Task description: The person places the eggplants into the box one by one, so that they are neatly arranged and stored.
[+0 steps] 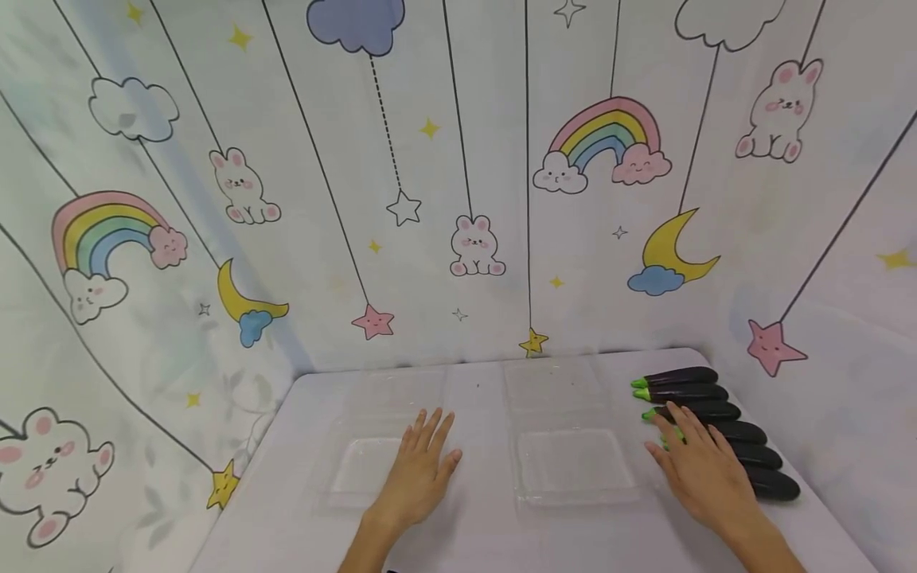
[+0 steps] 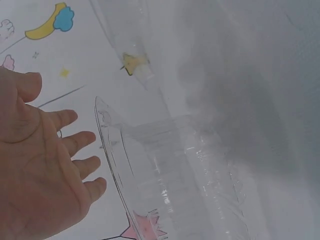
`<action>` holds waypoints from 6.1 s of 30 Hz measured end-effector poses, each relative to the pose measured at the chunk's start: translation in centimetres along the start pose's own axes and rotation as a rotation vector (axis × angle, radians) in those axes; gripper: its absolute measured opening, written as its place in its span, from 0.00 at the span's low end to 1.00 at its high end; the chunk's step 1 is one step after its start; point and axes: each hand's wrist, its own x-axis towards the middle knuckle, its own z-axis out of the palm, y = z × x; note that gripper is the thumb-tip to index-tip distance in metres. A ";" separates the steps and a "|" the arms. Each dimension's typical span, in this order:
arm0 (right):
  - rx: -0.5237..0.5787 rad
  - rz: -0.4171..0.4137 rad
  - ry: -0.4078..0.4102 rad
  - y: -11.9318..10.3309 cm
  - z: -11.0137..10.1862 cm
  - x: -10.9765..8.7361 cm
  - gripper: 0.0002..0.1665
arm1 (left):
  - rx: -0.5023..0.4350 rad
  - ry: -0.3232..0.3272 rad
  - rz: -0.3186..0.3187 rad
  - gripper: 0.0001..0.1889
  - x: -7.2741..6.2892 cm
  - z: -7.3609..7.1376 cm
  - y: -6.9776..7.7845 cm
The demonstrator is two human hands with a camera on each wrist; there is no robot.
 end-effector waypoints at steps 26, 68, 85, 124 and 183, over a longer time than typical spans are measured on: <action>-0.056 -0.002 0.044 4.1 -0.1 -1.5 0.41 | -0.075 -0.042 0.035 0.41 1.3 1.7 2.1; -0.038 0.160 -0.141 8.1 -0.8 -3.0 0.36 | -0.318 -0.039 -0.120 0.34 3.1 6.8 5.9; -0.070 0.209 -0.196 8.1 -0.5 -3.0 0.26 | -0.663 -0.047 -0.182 0.32 3.3 7.0 6.3; -0.059 0.176 -0.140 7.5 -1.5 -2.0 0.27 | -0.808 -0.028 -0.189 0.30 3.5 7.0 6.7; 0.086 -0.049 0.055 -0.2 -3.2 2.9 0.29 | -0.737 -0.050 -0.201 0.29 3.7 7.4 6.2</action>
